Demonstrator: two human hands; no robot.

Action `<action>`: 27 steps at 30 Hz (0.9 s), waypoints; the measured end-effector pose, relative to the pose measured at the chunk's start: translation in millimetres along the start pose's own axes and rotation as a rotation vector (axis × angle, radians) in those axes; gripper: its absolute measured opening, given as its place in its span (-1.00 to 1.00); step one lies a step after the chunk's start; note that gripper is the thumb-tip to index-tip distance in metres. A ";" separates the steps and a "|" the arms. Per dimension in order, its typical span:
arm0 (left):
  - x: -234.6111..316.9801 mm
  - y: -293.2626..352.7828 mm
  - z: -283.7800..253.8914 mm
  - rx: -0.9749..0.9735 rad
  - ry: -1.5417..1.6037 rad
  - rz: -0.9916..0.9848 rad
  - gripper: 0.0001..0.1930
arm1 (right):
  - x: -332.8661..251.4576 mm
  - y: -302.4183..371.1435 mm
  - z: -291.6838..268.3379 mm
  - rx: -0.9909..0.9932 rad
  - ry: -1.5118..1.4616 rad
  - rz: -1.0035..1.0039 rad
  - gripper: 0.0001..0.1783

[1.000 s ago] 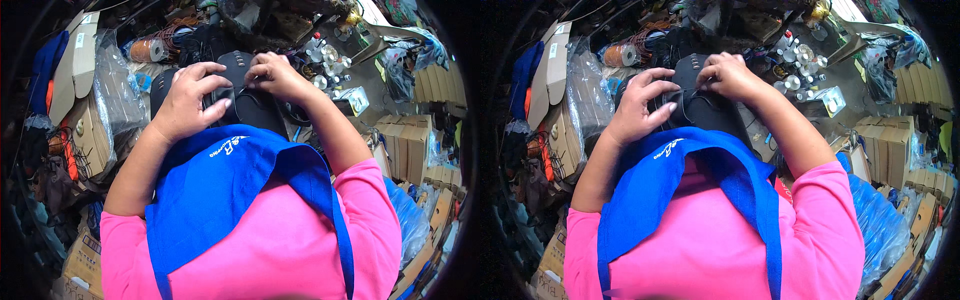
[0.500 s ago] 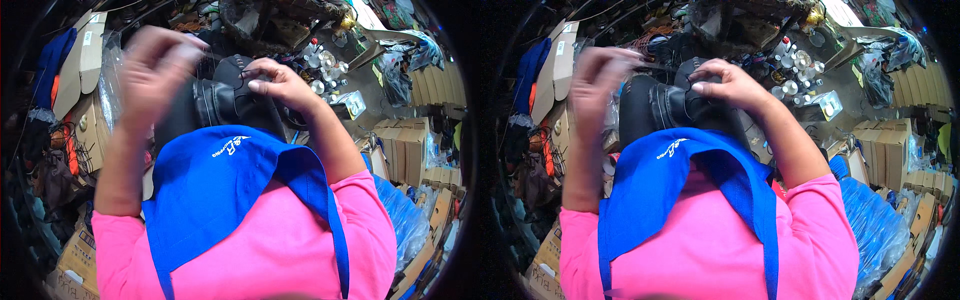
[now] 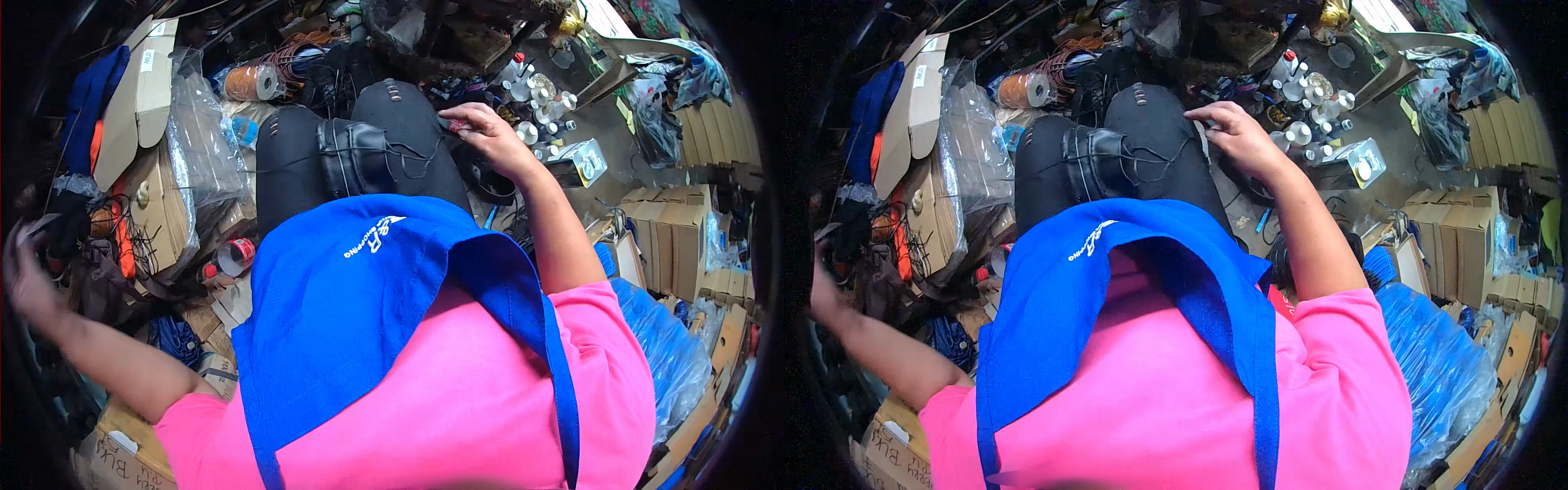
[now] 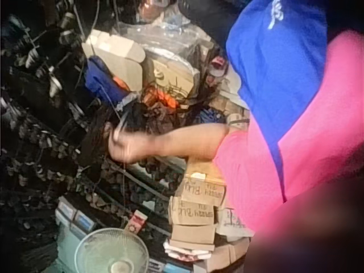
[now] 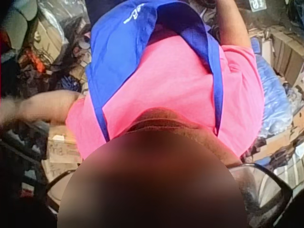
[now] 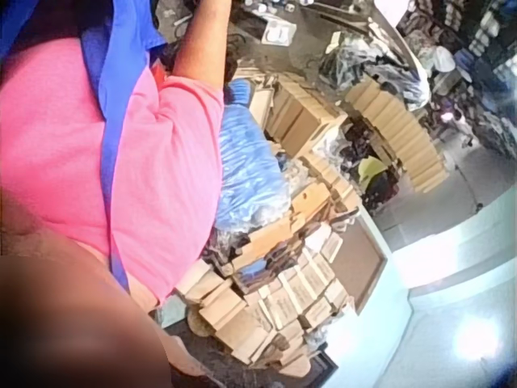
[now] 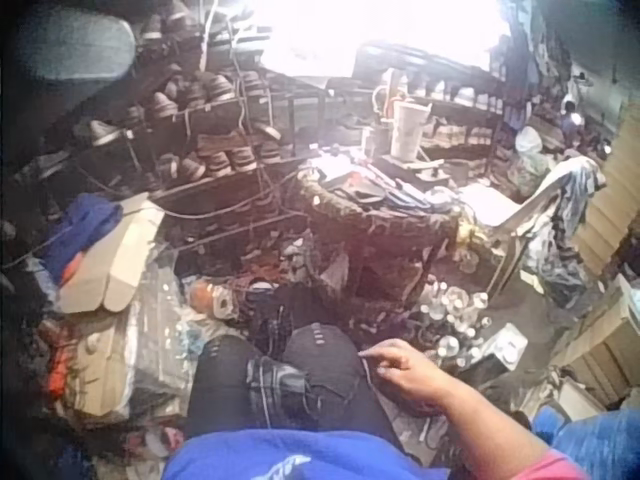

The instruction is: Manually stitching the upper leather of a black shoe using a needle and thread.

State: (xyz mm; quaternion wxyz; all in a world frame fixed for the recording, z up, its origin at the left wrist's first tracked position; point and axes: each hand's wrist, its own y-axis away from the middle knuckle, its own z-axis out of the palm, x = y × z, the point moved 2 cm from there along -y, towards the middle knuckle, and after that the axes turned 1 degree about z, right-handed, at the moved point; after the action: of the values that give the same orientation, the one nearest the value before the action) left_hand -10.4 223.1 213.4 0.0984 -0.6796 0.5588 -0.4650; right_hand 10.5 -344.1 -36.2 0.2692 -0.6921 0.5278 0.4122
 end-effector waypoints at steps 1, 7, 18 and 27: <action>4.6 20.6 29.2 -0.227 -0.058 -0.042 -0.78 | -2.1 -0.8 1.3 0.007 0.091 -0.048 -0.54; 109.0 167.4 175.6 -0.936 0.295 0.537 -0.64 | -16.9 6.3 13.6 -0.093 0.203 -0.144 -0.49; 143.9 143.0 168.9 -1.253 0.651 -0.075 -0.83 | 29.8 46.0 -10.0 0.215 -0.523 0.425 -0.79; 73.2 29.7 92.7 -0.829 0.029 0.061 -0.62 | -13.0 -3.3 32.8 -0.028 -0.200 0.147 -0.54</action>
State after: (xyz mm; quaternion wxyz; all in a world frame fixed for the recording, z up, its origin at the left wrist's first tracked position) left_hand 34.5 114.5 181.4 -0.1777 -0.6382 0.7199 -0.2072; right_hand 2.9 -310.0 -42.2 0.2798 -0.6106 0.5420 0.5051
